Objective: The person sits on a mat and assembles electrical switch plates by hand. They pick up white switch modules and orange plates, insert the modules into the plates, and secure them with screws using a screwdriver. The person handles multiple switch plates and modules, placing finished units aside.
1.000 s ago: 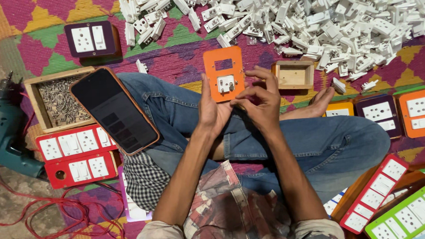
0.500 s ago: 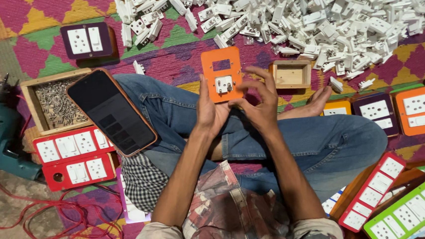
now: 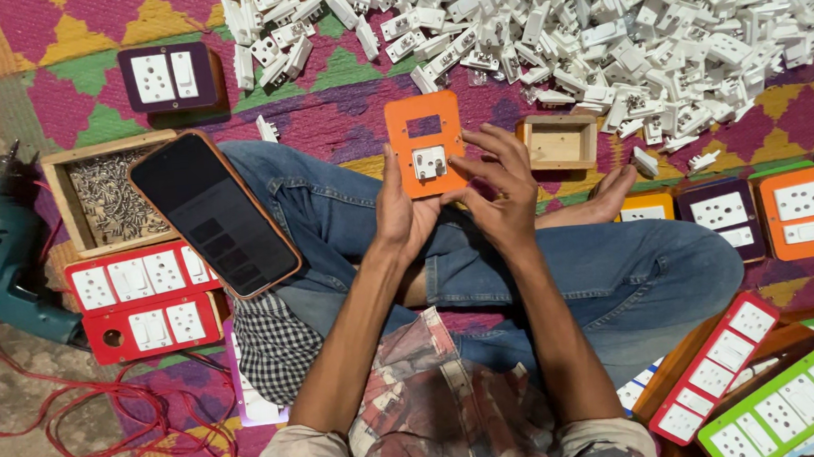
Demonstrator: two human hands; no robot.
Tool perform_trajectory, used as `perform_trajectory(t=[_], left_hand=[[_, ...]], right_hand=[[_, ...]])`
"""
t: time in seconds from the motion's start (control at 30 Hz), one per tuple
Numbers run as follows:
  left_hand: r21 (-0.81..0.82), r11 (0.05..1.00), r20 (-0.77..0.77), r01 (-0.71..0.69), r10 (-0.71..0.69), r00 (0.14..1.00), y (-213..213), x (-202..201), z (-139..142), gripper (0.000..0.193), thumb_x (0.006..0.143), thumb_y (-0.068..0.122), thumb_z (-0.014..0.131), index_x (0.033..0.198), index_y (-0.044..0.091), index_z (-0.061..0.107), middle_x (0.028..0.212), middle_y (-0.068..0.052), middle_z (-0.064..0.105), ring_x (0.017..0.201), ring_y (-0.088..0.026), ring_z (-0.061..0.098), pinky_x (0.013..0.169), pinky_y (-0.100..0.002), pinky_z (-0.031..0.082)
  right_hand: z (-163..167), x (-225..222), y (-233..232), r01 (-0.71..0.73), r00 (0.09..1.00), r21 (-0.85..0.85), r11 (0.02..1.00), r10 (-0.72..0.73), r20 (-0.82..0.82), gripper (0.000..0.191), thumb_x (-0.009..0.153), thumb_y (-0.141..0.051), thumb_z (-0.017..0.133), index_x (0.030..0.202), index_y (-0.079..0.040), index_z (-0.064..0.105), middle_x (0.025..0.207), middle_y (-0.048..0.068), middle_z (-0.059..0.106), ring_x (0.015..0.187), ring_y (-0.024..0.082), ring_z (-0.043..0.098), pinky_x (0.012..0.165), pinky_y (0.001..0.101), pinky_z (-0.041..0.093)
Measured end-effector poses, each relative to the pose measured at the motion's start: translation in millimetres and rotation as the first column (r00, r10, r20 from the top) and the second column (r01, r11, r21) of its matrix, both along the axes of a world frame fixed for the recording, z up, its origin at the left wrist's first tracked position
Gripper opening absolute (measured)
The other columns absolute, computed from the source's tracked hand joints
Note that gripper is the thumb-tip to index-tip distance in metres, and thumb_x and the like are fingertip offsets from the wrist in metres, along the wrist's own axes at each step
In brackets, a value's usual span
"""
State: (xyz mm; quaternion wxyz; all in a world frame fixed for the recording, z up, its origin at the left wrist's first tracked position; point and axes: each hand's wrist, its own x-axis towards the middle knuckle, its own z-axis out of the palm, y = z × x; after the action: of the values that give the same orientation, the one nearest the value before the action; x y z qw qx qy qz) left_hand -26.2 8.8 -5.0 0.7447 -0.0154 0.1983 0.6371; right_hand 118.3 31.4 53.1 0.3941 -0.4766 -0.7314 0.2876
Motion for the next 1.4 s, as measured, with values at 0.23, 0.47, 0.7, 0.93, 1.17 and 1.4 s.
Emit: perform_trajectory(t=[0.23,0.47,0.7,0.93,1.17,1.4], left_hand=[[0.034,0.999,0.006,-0.008,0.008,1.0,1,0,7,0.063,0.113,0.054,0.032,0.148,0.004,0.047,0.137,-0.015,0.06,0.121,-0.027,0.062,0.086,-0.039,0.054],[0.039,0.999,-0.019,0.005,-0.004,1.0,2,-3,8,0.064,0.112,0.054,0.03,0.146,0.002,0.047,0.134,-0.016,0.061,0.119,-0.026,0.063,0.089,-0.039,0.056],[0.058,0.998,-0.03,-0.008,0.01,1.0,1,-2,8,0.064,0.114,0.053,0.03,0.147,0.0,0.047,0.135,-0.016,0.061,0.122,-0.026,0.062,0.092,-0.039,0.056],[0.064,0.998,-0.02,0.016,-0.015,1.0,2,-3,12,0.067,0.112,0.054,0.029,0.148,0.0,0.045,0.138,-0.018,0.06,0.125,-0.03,0.061,0.097,-0.042,0.055],[0.052,0.998,-0.003,-0.026,0.026,1.0,2,-2,7,0.062,0.115,0.052,0.031,0.145,0.0,0.048,0.135,-0.016,0.06,0.125,-0.026,0.06,0.097,-0.041,0.054],[0.01,1.0,-0.026,0.003,-0.003,1.0,3,-3,17,0.064,0.11,0.053,0.03,0.144,0.0,0.047,0.135,-0.016,0.061,0.126,-0.027,0.061,0.102,-0.041,0.055]], right_hand=[[2,0,1,-0.004,0.999,0.084,0.996,0.001,0.037,0.041,0.071,-0.007,0.093,0.108,-0.012,0.075,0.135,0.008,0.069,0.14,0.029,0.056,0.116,0.0434,0.048],[-1,-3,-1,-0.018,1.0,-0.058,0.998,0.019,0.009,0.055,0.075,-0.006,0.09,0.127,-0.007,0.073,0.13,0.011,0.071,0.135,0.03,0.058,0.112,0.0419,0.052],[-6,0,-2,-0.017,0.999,-0.037,0.999,0.015,-0.045,0.049,0.074,-0.004,0.09,0.121,-0.007,0.075,0.125,0.014,0.072,0.134,0.031,0.061,0.11,0.0407,0.054],[-2,-3,-3,-0.003,0.997,-0.008,1.0,0.002,-0.071,0.038,0.077,-0.001,0.088,0.11,-0.007,0.071,0.124,0.012,0.074,0.134,0.03,0.063,0.11,0.0409,0.054],[-2,-2,-2,-0.032,0.999,0.035,0.999,0.031,0.027,0.053,0.074,-0.001,0.088,0.124,-0.005,0.073,0.123,0.013,0.072,0.124,0.031,0.065,0.108,0.0416,0.053],[-8,0,-3,0.007,0.997,0.005,1.0,-0.006,-0.079,0.036,0.078,-0.001,0.088,0.11,-0.009,0.073,0.124,0.01,0.072,0.127,0.029,0.066,0.11,0.0394,0.055]])
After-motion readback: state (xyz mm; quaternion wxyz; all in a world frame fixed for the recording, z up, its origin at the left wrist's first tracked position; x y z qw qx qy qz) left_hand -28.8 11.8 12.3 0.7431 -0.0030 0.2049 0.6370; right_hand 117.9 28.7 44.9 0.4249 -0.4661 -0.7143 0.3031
